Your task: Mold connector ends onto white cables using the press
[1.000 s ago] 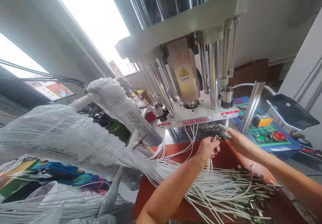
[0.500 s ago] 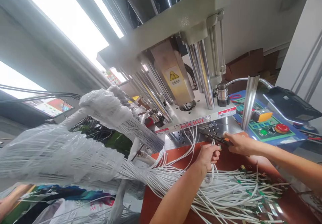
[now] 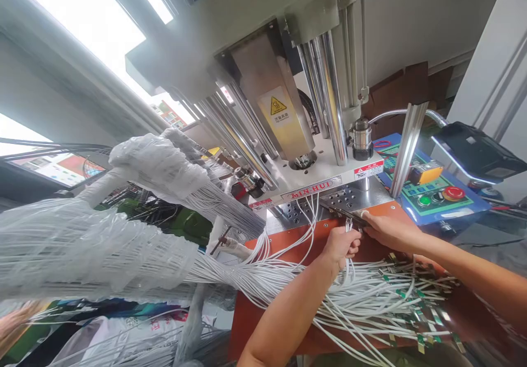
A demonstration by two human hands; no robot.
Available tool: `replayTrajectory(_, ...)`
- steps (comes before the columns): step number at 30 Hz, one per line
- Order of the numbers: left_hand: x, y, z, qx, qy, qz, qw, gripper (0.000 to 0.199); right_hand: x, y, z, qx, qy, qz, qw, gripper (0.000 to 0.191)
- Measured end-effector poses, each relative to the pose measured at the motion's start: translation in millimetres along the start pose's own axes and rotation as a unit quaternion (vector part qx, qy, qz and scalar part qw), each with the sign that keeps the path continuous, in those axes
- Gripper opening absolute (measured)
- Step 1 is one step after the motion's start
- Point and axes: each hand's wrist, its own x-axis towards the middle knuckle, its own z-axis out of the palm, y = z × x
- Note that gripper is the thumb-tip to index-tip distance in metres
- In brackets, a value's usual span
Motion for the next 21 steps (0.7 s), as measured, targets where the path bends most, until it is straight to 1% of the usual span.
replayTrajectory(4,-1,-1,0.7,0.001,0.008,0.005,1.000,0.021,-4,-8,-2,-0.026,0.002,0.001,1.000,0.010)
replayTrajectory(10,-1,-1,1.4,0.004,0.006,0.004,1.000,0.021,-2,-4,4,-0.035,0.015,0.002,0.999,0.010)
replayTrajectory(14,-1,-1,2.3,0.003,0.010,0.013,1.000,0.024,-3,-9,3,-0.051,0.012,0.007,0.999,0.014)
replayTrajectory(16,-1,-1,2.7,-0.005,0.019,0.015,1.000,0.023,-5,-15,3,-0.054,0.013,0.005,0.998,0.019)
replayTrajectory(19,-1,-2,2.3,-0.018,0.037,0.010,0.999,0.021,-10,-23,5,-0.067,0.018,0.013,0.997,0.033)
replayTrajectory(21,0,-2,1.2,-0.026,0.040,0.009,0.999,0.023,-12,-25,5,-0.070,0.022,0.013,0.997,0.039)
